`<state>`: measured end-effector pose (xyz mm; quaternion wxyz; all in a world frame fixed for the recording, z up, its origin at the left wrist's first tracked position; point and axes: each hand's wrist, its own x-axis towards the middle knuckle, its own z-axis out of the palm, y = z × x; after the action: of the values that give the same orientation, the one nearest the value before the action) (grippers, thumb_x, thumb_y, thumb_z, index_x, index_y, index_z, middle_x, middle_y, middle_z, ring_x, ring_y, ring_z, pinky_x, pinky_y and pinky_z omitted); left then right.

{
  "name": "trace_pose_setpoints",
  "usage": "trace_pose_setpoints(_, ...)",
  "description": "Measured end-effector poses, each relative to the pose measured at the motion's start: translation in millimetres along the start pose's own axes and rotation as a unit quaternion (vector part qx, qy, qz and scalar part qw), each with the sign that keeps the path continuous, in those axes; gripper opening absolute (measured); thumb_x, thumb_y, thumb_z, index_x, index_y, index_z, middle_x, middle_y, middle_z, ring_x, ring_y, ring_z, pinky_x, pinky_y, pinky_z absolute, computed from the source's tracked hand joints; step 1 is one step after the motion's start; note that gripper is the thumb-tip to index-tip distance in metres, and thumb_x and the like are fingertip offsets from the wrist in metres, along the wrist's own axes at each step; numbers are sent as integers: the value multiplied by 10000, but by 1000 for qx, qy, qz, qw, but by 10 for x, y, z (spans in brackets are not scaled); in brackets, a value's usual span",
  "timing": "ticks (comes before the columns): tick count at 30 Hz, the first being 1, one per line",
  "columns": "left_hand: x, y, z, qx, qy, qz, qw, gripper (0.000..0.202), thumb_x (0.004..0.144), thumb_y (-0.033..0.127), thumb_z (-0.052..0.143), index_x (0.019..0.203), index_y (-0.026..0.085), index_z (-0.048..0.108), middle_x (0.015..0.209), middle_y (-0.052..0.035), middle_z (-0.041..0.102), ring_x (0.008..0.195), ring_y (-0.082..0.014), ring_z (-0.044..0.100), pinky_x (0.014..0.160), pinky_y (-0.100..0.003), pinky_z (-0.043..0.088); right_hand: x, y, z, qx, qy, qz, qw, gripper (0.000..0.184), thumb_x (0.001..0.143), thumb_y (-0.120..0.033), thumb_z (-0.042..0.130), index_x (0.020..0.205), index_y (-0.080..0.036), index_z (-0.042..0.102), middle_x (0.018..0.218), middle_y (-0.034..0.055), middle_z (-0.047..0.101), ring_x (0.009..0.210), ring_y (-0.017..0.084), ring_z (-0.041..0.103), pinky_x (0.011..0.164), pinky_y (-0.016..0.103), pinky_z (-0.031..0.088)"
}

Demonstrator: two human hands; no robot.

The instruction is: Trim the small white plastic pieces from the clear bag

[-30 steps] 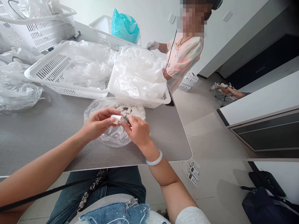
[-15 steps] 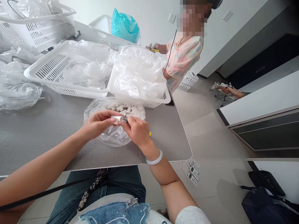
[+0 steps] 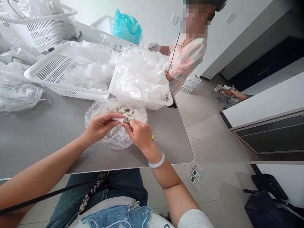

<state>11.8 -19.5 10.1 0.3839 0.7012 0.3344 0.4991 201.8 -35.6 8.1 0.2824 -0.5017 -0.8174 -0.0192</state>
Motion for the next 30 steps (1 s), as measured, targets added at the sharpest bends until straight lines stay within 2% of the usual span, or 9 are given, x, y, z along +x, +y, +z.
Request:
trace_pose_setpoints(5,9,-9,13,18,3,55,998,176,947,334,668,1023,210,767,1035,-101,771,976,-227,728,797,-322,603,0,-28,-20,1,-3,-5,1000,698,1065,-586,137,654,-192,541,538,3,530,516,96,494,495,255,223)
trace_pose_setpoints(10,11,-24,16,18,-14,92,995,144,953,283,663,1051,218,748,1040,-101,768,983,-226,740,783,-312,622,6,-69,-36,1,-27,24,999,659,1053,-615,201,679,-192,541,581,11,545,562,106,522,504,249,226)
trace_pose_setpoints(14,5,-34,21,93,3,145,985,155,958,197,640,1080,234,729,1055,-90,774,992,-218,748,782,-301,623,8,-80,-67,42,-71,63,995,608,1055,-598,256,681,-197,521,570,-7,515,512,94,462,488,246,208)
trace_pose_setpoints(18,0,-38,28,195,20,227,954,221,960,115,607,1106,248,706,1061,-74,782,990,-198,757,822,-295,626,8,-70,-123,130,-119,95,980,551,1044,-590,331,683,-208,494,553,-35,487,473,81,402,482,229,232)
trace_pose_setpoints(21,-14,-46,22,234,24,267,934,242,966,93,579,1119,242,693,1069,-80,783,985,-188,760,828,-283,626,14,-61,-164,206,-155,125,958,535,1030,-591,377,661,-216,471,538,-39,496,475,87,441,483,223,275)
trace_pose_setpoints(24,-30,-65,3,241,16,273,931,237,976,109,551,1095,244,706,1078,-84,783,988,-186,759,847,-282,620,28,-51,-187,273,-177,159,932,533,999,-606,443,628,-223,443,531,-41,521,486,94,487,494,218,334)
trace_pose_setpoints(27,-37,-79,-15,240,3,237,941,213,992,180,537,1033,249,734,1072,-88,781,1005,-194,750,888,-304,611,47,-43,-188,353,-188,185,898,560,944,-656,502,592,-226,431,500,-54,512,485,92,502,504,212,381)
trace_pose_setpoints(30,-34,-63,-13,218,-13,170,961,187,988,297,568,971,255,750,1034,-88,780,1018,-212,740,933,-341,603,63,-34,-185,447,-212,198,846,593,884,-738,515,589,-228,448,480,-60,504,448,85,490,479,211,401)
